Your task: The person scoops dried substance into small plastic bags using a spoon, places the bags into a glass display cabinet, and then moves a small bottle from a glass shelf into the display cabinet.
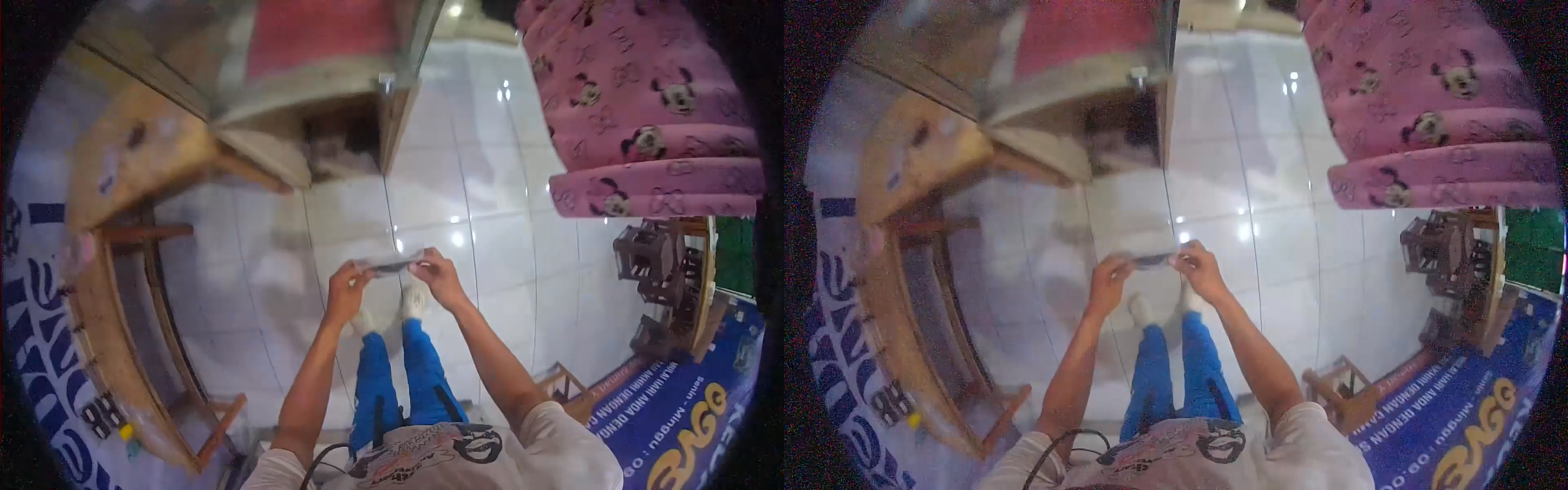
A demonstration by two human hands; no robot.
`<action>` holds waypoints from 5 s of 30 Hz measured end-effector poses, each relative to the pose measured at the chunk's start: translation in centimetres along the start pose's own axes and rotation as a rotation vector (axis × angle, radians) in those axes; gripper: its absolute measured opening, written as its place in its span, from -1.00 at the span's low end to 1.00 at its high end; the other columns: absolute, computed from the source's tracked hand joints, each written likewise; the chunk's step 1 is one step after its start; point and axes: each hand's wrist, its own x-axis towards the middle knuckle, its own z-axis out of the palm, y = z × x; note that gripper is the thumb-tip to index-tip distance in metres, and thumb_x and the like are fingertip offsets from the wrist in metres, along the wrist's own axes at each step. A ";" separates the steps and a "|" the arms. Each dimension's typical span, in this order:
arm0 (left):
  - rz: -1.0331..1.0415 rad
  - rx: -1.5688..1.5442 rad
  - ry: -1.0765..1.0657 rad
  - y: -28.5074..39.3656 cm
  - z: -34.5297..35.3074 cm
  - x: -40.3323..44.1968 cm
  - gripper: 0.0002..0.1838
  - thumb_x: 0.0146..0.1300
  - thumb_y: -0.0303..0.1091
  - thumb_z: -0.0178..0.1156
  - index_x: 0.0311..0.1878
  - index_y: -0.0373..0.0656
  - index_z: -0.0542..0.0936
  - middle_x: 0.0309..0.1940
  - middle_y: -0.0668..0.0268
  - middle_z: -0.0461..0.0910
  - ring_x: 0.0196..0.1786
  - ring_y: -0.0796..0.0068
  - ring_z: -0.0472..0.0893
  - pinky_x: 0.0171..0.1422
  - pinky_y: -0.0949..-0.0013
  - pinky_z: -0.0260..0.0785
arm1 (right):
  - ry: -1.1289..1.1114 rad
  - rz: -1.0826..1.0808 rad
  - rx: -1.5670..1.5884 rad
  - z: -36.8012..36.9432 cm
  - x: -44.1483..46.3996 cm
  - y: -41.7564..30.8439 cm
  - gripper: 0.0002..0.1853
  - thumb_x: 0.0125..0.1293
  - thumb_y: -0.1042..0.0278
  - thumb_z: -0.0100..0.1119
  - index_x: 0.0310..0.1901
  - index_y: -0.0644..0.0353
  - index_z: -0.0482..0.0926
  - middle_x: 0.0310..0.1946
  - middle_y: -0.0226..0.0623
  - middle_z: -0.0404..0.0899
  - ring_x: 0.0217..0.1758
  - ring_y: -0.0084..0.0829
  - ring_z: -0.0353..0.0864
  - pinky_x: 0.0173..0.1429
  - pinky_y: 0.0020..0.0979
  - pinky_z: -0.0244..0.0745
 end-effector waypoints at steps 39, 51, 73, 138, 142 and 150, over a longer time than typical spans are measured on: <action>0.428 -0.061 0.568 35.6 -5.7 18.5 -0.75 0.36 -0.29 0.15 -0.05 -0.27 0.60 -0.37 0.35 0.59 -0.34 0.57 0.50 -0.23 0.45 0.36 | 0.121 -0.746 -0.115 -4.4 18.0 -36.6 -0.79 0.20 0.39 0.25 -0.16 0.27 0.53 -0.11 -0.15 0.47 0.06 -0.17 0.49 0.19 -0.30 0.34; 0.475 -0.278 0.684 28.9 -4.6 2.3 -0.69 0.42 -0.24 0.02 0.00 -0.31 0.52 -0.11 0.27 0.55 -0.04 0.46 0.49 0.07 0.42 0.30 | -0.016 -0.681 0.020 1.7 0.4 -32.4 -0.80 0.24 0.41 0.26 -0.15 0.30 0.55 -0.33 -0.24 0.63 -0.21 -0.46 0.62 -0.08 -0.44 0.48; 0.482 -0.489 1.159 19.9 -24.4 -13.2 -0.64 0.50 -0.19 -0.12 0.13 -0.30 0.33 0.06 0.11 0.41 0.11 0.28 0.43 0.27 0.20 0.24 | -0.659 -0.693 0.065 29.2 -3.7 -32.1 -0.80 0.33 0.45 0.08 -0.07 0.31 0.38 -0.20 0.04 0.61 -0.08 -0.05 0.64 -0.05 -0.17 0.47; 0.855 -0.094 0.280 48.1 -16.6 47.1 -0.52 0.20 -0.32 0.17 0.17 -0.29 0.41 -0.13 -0.05 0.62 -0.05 0.05 0.63 0.02 0.11 0.48 | 0.500 -0.795 0.069 3.6 37.3 -53.9 -0.50 0.40 0.16 -0.15 0.30 0.16 0.35 0.28 0.14 0.32 0.35 0.09 0.27 0.44 -0.07 0.10; 0.657 0.320 0.640 49.6 -17.0 45.3 -0.50 0.16 -0.21 0.22 0.12 -0.29 0.46 -0.10 -0.11 0.61 0.01 -0.08 0.61 0.07 0.04 0.46 | 0.831 -0.810 -0.133 4.0 42.9 -52.7 -0.52 0.40 0.20 -0.12 0.28 0.21 0.37 0.24 0.12 0.37 0.33 0.06 0.31 0.40 -0.10 0.16; 0.788 0.536 0.693 48.7 -19.0 49.8 -0.63 0.16 -0.28 0.11 -0.01 -0.27 0.55 -0.18 -0.18 0.60 -0.08 -0.15 0.61 -0.03 -0.04 0.47 | 0.847 -0.978 -0.103 3.9 44.5 -52.2 -0.45 0.45 0.05 -0.19 0.26 0.32 0.38 0.25 0.16 0.36 0.33 0.09 0.29 0.45 -0.08 0.07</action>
